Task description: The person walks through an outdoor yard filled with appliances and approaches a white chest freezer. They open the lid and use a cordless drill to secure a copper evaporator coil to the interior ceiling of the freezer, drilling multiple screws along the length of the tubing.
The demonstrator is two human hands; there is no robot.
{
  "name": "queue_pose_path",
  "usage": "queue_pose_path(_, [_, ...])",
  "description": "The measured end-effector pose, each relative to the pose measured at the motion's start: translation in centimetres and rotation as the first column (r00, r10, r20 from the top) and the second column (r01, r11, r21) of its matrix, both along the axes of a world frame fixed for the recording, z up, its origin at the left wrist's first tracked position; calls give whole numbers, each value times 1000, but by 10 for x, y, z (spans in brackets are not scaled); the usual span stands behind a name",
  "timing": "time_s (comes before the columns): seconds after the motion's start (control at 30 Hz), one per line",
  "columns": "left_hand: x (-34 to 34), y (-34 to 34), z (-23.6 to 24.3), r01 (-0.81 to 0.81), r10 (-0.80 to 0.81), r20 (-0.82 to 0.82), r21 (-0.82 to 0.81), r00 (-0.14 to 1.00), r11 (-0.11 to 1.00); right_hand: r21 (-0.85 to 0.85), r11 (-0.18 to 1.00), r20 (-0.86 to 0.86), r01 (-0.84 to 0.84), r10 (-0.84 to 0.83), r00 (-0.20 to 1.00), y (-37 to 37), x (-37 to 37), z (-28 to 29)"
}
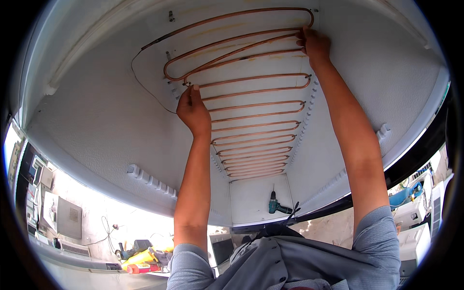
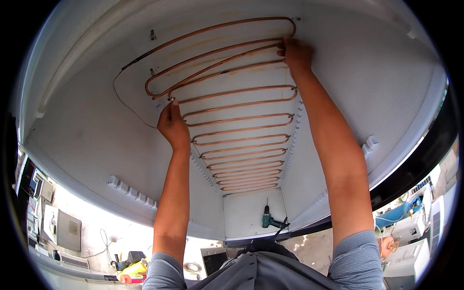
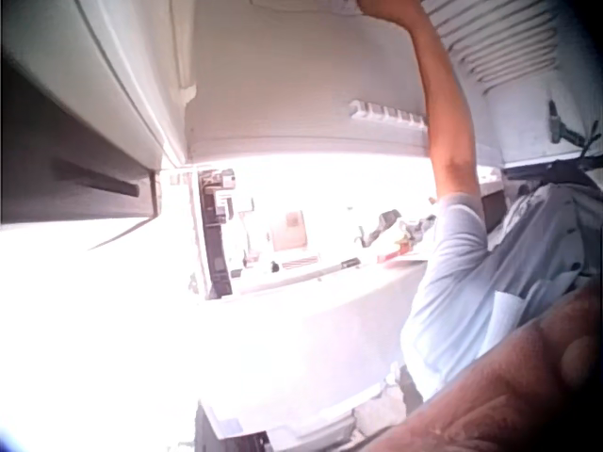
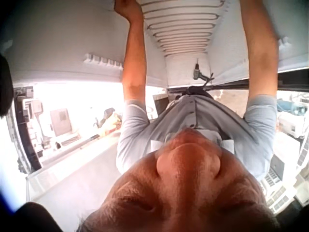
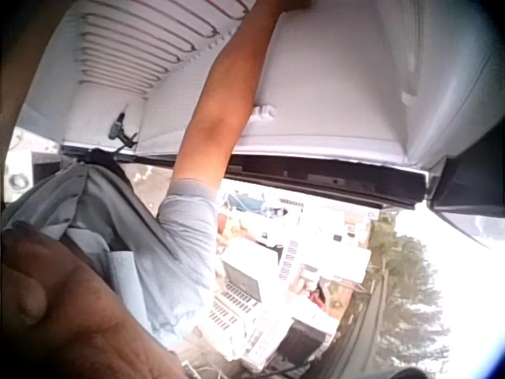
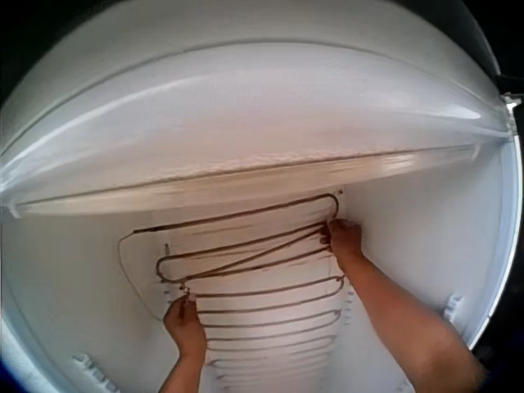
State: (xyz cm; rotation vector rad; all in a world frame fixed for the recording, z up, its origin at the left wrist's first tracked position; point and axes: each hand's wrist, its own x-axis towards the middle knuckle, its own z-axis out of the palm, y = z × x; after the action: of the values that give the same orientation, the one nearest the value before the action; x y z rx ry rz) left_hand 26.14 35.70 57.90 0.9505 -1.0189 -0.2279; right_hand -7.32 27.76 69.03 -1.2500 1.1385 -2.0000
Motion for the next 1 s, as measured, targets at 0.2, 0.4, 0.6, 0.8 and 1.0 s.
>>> queue_pose_path(0.2, [10,-21,27,11,-16,-67,-80,998,997,-198,953,-345,228,-285,894,-28,-25,-24])
queue_pose_path(0.4, [22,-43,40,22,-24,-55,-39,998,999,-512,772,-457,378,-617,640,-29,-25,-31])
queue_pose_path(0.6, [23,-66,55,41,-55,-139,-101,989,994,-475,758,-552,446,-652,520,-20,-26,-27])
queue_pose_path(0.8, [24,-88,68,-56,56,42,0,998,998,-430,774,-529,464,-633,566,-15,-30,-24])
queue_pose_path(1.0, [41,-114,84,-183,178,132,23,975,983,-462,715,-576,524,-691,436,-20,-19,-20])
